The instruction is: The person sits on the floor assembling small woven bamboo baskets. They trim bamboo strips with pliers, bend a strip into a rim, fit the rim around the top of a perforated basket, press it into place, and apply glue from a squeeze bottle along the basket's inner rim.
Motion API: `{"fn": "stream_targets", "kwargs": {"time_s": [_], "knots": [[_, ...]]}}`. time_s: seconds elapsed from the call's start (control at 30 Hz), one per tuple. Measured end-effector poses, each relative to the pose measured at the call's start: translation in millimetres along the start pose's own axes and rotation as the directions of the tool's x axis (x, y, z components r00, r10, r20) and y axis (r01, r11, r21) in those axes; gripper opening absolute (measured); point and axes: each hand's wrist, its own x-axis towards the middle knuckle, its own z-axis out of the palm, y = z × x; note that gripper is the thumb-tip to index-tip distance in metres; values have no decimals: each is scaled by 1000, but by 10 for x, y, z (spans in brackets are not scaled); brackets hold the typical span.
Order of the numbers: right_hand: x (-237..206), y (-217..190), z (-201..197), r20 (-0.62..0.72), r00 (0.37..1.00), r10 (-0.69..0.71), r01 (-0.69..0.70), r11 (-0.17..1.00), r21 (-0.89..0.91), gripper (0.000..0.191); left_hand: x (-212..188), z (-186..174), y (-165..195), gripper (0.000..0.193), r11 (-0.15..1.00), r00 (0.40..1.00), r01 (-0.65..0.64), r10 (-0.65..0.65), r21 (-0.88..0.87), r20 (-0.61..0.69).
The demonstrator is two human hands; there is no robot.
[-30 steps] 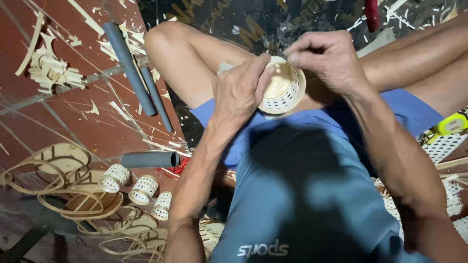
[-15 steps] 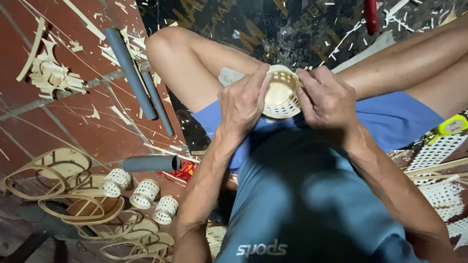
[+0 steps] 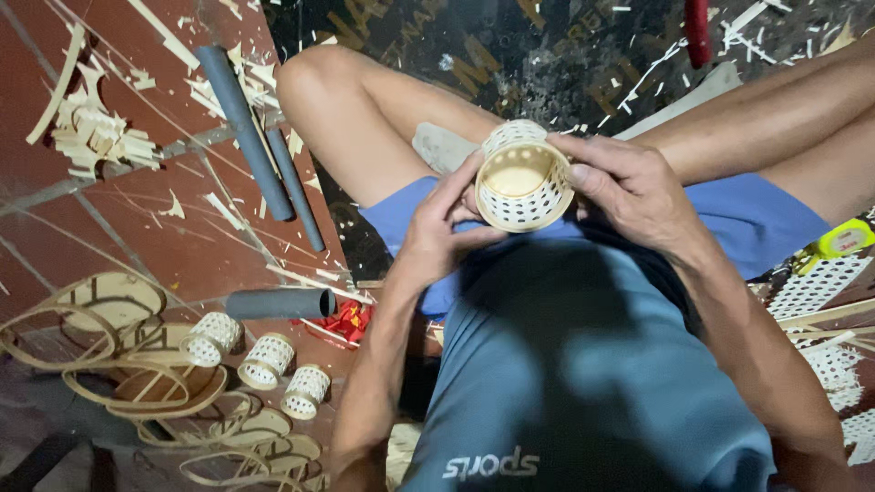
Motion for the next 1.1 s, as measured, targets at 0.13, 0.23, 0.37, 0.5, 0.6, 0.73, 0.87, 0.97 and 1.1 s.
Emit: {"fn": "stream_targets", "kwargs": {"time_s": [0.13, 0.23, 0.37, 0.5, 0.6, 0.73, 0.87, 0.97, 1.1], "knots": [[27, 40, 31, -61, 992, -108, 106, 994, -38, 30, 112, -50, 32, 102, 735, 961, -219, 276, 642, 12], [39, 41, -31, 78, 988, -134, 138, 990, -44, 46, 327, -71, 57, 113, 640, 876, -462, 437, 614, 204], [45, 1, -108, 217, 944, -249, 290, 939, -185, 89, 405, -30, 81, 111, 740, 919, -392, 337, 547, 202], [93, -34, -91, 161, 924, -346, 381, 825, -417, 94, 436, -27, 71, 109, 773, 941, -339, 287, 537, 180], [193, -18, -89, 153, 916, -370, 401, 838, -371, 92, 471, -39, 43, 109, 763, 942, -332, 302, 555, 149], [267, 68, -124, 186, 958, -220, 261, 936, -236, 94, 507, -19, 17, 117, 778, 952, -301, 281, 552, 122], [198, 202, -109, 114, 993, 20, -63, 921, 384, 76, 495, 19, 36, 138, 790, 987, -132, 159, 599, 8], [125, 284, -91, 44, 998, -40, 22, 931, 364, 54, 459, 48, 59, 126, 703, 927, -338, 364, 626, 91], [40, 302, -9, 64, 998, -20, -1, 950, 313, 43, 454, 75, 66, 111, 843, 928, -365, 362, 396, 85]]}}
